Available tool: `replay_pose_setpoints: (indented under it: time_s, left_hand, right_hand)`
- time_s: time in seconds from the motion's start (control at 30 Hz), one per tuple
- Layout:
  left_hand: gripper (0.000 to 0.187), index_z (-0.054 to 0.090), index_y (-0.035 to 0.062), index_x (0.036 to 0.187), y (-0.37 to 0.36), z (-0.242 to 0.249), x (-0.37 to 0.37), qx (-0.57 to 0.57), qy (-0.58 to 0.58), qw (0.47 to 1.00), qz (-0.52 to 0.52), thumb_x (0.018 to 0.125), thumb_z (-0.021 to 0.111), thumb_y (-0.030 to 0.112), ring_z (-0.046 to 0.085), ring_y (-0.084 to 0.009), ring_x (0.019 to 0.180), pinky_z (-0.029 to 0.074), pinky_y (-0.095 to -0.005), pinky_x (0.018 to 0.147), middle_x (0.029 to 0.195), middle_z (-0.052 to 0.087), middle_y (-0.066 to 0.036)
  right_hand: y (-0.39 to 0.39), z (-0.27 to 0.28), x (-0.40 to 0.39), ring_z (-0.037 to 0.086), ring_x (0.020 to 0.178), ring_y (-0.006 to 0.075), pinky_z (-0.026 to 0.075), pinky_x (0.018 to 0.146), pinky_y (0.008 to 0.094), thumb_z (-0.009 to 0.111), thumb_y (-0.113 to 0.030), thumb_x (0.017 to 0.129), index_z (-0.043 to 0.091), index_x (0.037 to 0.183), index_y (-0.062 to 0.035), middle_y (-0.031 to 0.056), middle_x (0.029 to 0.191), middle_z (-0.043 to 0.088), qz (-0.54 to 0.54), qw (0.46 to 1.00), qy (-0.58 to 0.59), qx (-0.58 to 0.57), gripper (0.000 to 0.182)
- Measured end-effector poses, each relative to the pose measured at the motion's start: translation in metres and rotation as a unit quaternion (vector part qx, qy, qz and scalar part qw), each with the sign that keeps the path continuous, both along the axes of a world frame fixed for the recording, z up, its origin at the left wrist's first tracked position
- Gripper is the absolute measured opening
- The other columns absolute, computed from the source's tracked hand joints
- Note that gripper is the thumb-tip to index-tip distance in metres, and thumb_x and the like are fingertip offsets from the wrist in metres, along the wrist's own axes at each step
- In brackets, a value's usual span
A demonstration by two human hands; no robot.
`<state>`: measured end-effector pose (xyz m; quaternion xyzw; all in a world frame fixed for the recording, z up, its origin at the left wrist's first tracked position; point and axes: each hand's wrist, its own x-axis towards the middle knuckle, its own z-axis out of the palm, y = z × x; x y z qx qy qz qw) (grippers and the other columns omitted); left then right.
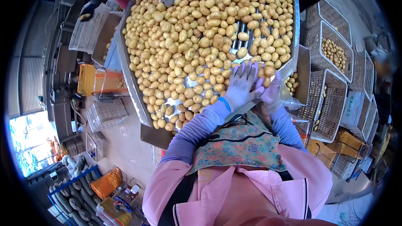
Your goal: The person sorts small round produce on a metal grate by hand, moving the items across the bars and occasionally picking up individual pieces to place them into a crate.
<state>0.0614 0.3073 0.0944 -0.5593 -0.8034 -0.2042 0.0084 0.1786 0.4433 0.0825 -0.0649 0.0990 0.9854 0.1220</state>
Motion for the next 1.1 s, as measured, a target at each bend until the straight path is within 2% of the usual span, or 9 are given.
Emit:
replay_pose_setpoints:
  time_s: [0.2,0.3,0.37,0.47,0.57,0.73,0.9,0.97,1.1]
  left_hand:
    - [0.067,0.047,0.0153,0.145,-0.205,-0.078,-0.017,-0.077,-0.003,0.996,-0.045,0.087,0.065,0.043,0.028,-0.0337,0.147,0.015,-0.0526,0.121,0.156,0.038,-0.008]
    - [0.08,0.034,0.0147,0.154,-0.255,-0.035,-0.05,-0.434,-0.054,0.893,0.108,0.088,0.063,0.05,0.018,-0.0414,0.15,0.012,-0.0563,0.12,0.159,0.025,-0.026]
    - [0.079,0.033,0.0029,0.152,-0.31,-0.12,-0.061,-0.129,0.001,0.946,0.299,0.092,0.058,0.049,0.018,-0.0455,0.148,0.01,-0.058,0.12,0.157,0.025,-0.031]
    - [0.079,0.036,-0.0023,0.15,-0.222,-0.131,-0.04,-0.102,0.09,0.922,0.362,0.095,0.049,0.053,0.021,-0.0451,0.148,0.006,-0.0593,0.121,0.159,0.026,-0.027]
    - [0.073,0.039,0.0063,0.151,-0.198,-0.092,0.014,-0.182,0.052,0.928,0.32,0.096,0.049,0.053,0.024,-0.036,0.15,0.007,-0.0602,0.121,0.157,0.036,-0.019]
    - [0.072,0.033,0.0085,0.153,-0.315,-0.101,0.002,-0.136,0.012,0.961,0.241,0.095,0.051,0.047,0.02,-0.0314,0.152,0.005,-0.0565,0.122,0.159,0.032,-0.017]
    - [0.078,0.029,0.0005,0.153,-0.282,-0.103,-0.032,-0.106,0.069,0.869,0.479,0.095,0.052,0.048,0.018,-0.0458,0.149,0.006,-0.059,0.121,0.159,0.026,-0.026]
    - [0.083,0.035,-0.0025,0.15,-0.246,-0.148,-0.016,-0.116,0.071,0.897,0.421,0.09,0.056,0.052,0.02,-0.0486,0.147,0.01,-0.0619,0.119,0.156,0.029,-0.029]
    - [0.085,0.03,0.0018,0.154,-0.197,-0.082,0.022,-0.151,-0.06,0.948,0.274,0.092,0.056,0.053,0.01,-0.0392,0.153,0.003,-0.058,0.121,0.161,0.022,-0.024]
  right_hand:
    - [0.195,0.076,0.115,0.057,0.114,0.0191,0.049,0.103,0.0358,0.069,-0.034,0.092,0.054,0.129,-0.0034,0.0083,0.125,0.055,-0.281,0.91,-0.197,0.233,0.05]
    - [0.213,0.066,0.118,0.054,0.122,0.0187,0.046,0.104,0.0363,0.066,-0.028,0.093,0.055,0.132,-0.0046,0.0084,0.133,0.054,-0.319,0.826,-0.346,0.31,0.046]
    - [0.187,0.028,0.09,0.054,0.123,0.0185,0.046,0.103,0.0355,0.064,-0.018,0.094,0.055,0.136,-0.0046,0.0092,0.136,0.055,-0.234,0.602,-0.379,0.662,0.045]
    - [0.08,-0.03,-0.002,0.058,0.115,0.0145,0.049,0.095,0.0278,0.065,-0.019,0.095,0.054,0.14,-0.0042,0.007,0.134,0.058,-0.03,0.573,-0.255,0.778,0.049]
    - [-0.003,-0.014,-0.061,0.038,0.143,0.0286,0.032,0.117,0.0419,0.077,-0.036,0.08,0.047,0.148,-0.0265,0.0104,0.154,0.042,0.026,0.055,-0.018,0.998,0.074]
    - [-0.074,-0.044,-0.073,0.009,0.153,0.0374,0.003,0.119,0.0625,0.067,-0.059,0.08,0.045,0.148,-0.0384,0.0058,0.163,0.028,0.149,-0.021,0.091,0.984,0.074]
    - [-0.143,-0.058,-0.115,0.045,0.137,0.0332,0.034,0.113,0.0512,0.069,-0.048,0.086,0.056,0.137,-0.0313,0.0074,0.149,0.048,0.068,0.055,0.256,0.963,0.055]
    - [-0.147,-0.02,-0.152,0.064,0.112,0.029,0.052,0.09,0.0457,0.06,-0.039,0.092,0.065,0.122,-0.0273,0.0071,0.134,0.06,0.26,0.182,0.009,0.948,0.033]
    - [-0.109,-0.021,-0.202,0.068,0.098,0.03,0.055,0.076,0.0431,0.062,-0.033,0.091,0.067,0.114,-0.0205,0.0085,0.116,0.066,0.05,0.085,-0.077,0.992,0.027]
